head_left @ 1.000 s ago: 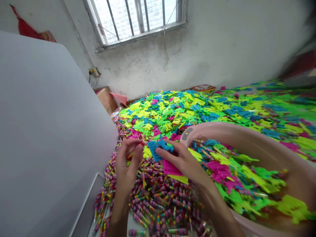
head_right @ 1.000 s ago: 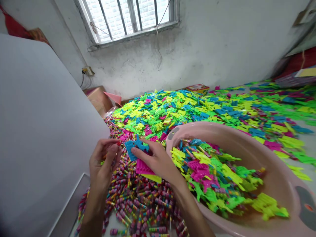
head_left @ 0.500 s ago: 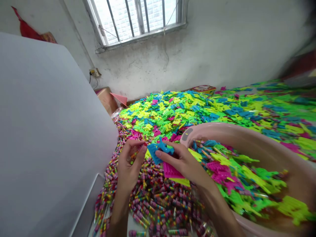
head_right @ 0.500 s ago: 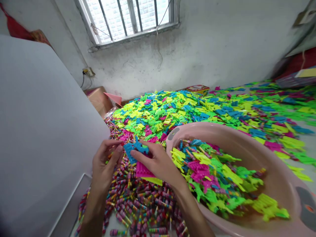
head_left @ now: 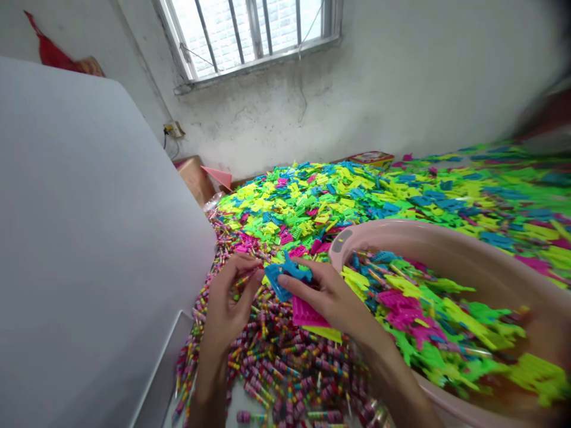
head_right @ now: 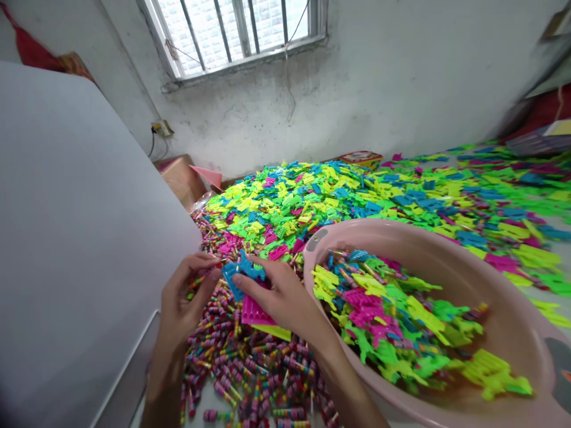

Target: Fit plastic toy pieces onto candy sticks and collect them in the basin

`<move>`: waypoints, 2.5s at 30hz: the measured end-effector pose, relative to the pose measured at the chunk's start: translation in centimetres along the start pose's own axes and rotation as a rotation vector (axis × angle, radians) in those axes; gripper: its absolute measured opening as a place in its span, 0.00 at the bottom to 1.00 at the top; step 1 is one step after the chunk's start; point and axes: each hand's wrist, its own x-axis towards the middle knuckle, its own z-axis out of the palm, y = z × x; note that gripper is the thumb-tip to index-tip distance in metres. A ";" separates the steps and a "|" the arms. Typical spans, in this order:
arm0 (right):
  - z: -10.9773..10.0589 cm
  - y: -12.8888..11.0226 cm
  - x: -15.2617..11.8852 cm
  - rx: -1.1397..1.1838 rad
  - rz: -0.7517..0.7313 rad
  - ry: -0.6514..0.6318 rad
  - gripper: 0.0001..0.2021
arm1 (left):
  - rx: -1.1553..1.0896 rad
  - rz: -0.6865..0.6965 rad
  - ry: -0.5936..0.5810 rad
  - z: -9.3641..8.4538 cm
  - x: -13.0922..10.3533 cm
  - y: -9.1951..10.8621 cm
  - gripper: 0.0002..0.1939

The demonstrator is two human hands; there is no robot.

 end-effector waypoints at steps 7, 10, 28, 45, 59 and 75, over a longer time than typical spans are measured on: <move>1.4 0.4 0.2 0.228 0.125 -0.026 0.17 | 0.033 0.008 -0.020 -1.0 0.0 -0.1 0.02; 1.5 0.4 0.2 0.174 0.090 0.004 0.18 | 0.089 0.026 -0.044 -1.1 -0.1 -0.2 0.02; -1.3 1.9 1.0 0.091 0.263 0.121 0.20 | 0.545 -0.029 -0.151 2.0 -0.2 -1.2 0.23; -1.4 2.3 1.2 0.077 0.262 0.042 0.19 | 0.496 0.090 -0.147 1.8 -0.2 -2.5 0.19; 0.4 2.6 1.6 0.219 0.161 0.061 0.18 | 0.529 0.242 -0.166 0.9 0.2 -2.2 0.10; -5.9 1.1 0.0 -0.027 0.198 0.371 0.22 | 0.060 -0.442 0.255 2.1 1.1 -5.9 0.21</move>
